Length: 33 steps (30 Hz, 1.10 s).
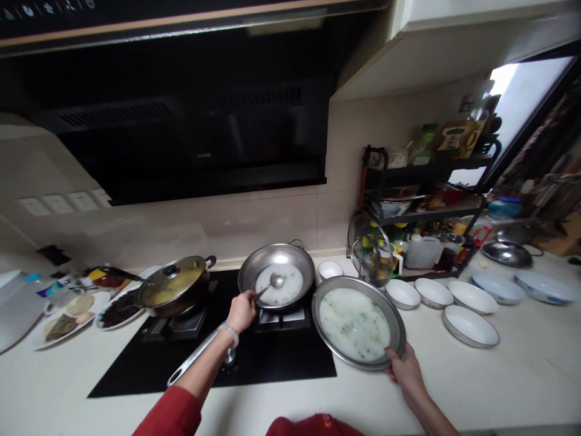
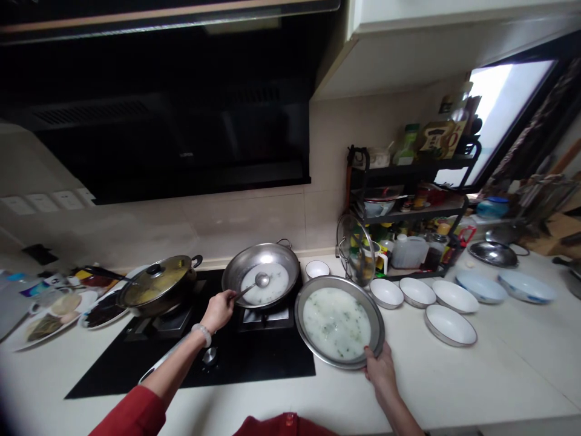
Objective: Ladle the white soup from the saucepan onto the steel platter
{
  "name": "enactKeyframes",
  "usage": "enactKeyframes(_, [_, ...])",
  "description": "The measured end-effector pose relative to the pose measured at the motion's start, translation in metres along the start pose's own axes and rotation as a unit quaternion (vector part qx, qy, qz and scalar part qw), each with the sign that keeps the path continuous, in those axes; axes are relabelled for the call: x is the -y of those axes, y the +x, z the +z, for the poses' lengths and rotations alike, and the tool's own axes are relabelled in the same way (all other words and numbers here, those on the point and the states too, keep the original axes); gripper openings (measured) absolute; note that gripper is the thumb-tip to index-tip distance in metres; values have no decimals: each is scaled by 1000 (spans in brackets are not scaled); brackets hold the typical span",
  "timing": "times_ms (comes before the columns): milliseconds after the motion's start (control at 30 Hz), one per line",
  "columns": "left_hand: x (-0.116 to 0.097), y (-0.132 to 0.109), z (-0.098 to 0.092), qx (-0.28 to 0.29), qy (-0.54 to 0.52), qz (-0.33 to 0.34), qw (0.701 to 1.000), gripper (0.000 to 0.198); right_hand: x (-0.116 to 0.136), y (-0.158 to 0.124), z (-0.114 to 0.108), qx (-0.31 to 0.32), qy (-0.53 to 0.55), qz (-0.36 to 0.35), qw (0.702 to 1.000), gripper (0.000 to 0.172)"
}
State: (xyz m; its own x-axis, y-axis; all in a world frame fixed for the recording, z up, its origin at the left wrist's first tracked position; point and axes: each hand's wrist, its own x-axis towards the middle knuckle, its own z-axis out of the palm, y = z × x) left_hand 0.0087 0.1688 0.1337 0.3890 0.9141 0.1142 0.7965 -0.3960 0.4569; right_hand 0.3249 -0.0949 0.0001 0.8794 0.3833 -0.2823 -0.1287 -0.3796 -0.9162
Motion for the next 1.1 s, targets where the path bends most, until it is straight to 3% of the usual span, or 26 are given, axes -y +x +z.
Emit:
enactKeyframes(133, [5,0,3,15,23,-7,1000,25,0,0,0,3,-3,2,1000,64])
enactKeyframes(267, [5,2,7,42,-84,-77,993,18,1,-1,-1,-1,-14,5,1000,63])
enactKeyframes(433, [6,3,6,96,-288,-205,930,10,1,1,-1,2,-18,1,1000,64])
enactKeyframes(567, [9,5,1,102,-349,-210,908,4,-1,1,-1,-2,-13,-1,1000,64])
enactKeyframes(933, [9,5,-4,114,-351,-211,905,14,2,-1,-1,1,-8,-2,1000,63])
enactKeyframes(1100, [9,4,-4,113,-343,-217,907,9,1,-1,-1,-1,-8,4,1000,64])
